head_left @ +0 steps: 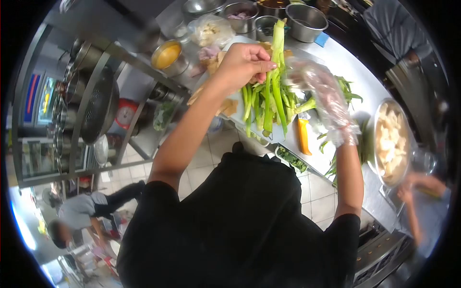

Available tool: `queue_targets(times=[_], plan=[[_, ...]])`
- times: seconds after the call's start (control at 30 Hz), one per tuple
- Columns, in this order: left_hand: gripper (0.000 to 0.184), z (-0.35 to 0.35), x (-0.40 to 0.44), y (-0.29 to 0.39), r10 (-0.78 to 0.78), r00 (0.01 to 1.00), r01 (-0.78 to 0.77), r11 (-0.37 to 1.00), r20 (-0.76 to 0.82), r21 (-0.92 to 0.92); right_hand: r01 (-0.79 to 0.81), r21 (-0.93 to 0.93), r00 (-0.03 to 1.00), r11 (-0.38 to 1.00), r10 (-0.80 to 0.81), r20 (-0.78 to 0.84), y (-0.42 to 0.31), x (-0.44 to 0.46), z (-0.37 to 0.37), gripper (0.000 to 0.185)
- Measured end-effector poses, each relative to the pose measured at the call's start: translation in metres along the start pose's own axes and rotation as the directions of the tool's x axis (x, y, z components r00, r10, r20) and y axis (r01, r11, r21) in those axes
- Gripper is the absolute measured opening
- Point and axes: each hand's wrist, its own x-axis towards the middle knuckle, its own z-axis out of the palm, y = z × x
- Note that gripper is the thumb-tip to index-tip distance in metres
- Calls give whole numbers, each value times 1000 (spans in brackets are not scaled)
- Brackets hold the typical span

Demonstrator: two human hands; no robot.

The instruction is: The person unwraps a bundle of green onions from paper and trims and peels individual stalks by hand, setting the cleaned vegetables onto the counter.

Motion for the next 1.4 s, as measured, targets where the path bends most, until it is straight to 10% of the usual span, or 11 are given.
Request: queue_targets(times=[0.1, 0.33, 0.47, 0.57, 0.67, 0.83, 0.93, 1.03, 1.2, 1.33, 1.4], plan=[[6, 17, 7, -3, 29, 1000, -29, 999, -4, 39, 102, -565, 982, 819, -174, -75, -4, 2, 25, 35], [7, 10, 7, -7, 38, 996, -47, 993, 82, 109, 167, -671, 965, 723, -259, -38, -6, 3, 12, 36], [7, 1, 3, -3, -1, 991, -26, 980, 134, 197, 134, -952, 804, 274, -592, -57, 25, 6, -34, 28], [7, -8, 5, -9, -18, 995, 0, 983, 99, 181, -200, -840, 892, 504, -261, -369, 62, 13, -77, 32], [6, -17, 8, -5, -27, 1000, 27, 998, -11, 57, -230, -938, 959, 260, -104, -264, 93, -8, -76, 59], [7, -24, 20, -11, 19, 999, -21, 998, -37, -57, -240, -898, 918, 369, -214, -334, 71, -14, -50, 63], [8, -19, 29, -10, 27, 999, -31, 994, -40, -102, -104, -244, 975, 964, 50, -215, 23, -23, -10, 55], [9, -16, 37, -11, 68, 997, -72, 989, -36, -126, -48, 151, 998, 987, 55, -40, 27, -23, 24, 54], [11, -16, 42, -19, 199, 968, -226, 955, -152, -191, -275, 110, 958, 955, 281, -47, 41, -42, 48, 36], [23, -1, 17, 9, 248, 960, -257, 964, -131, -61, 95, -230, 992, 969, -112, -60, 116, -59, 58, 34], [21, -21, 27, -20, 355, 925, -371, 920, -132, -126, 10, -262, 1000, 965, -2, 30, 66, -51, 42, 43]])
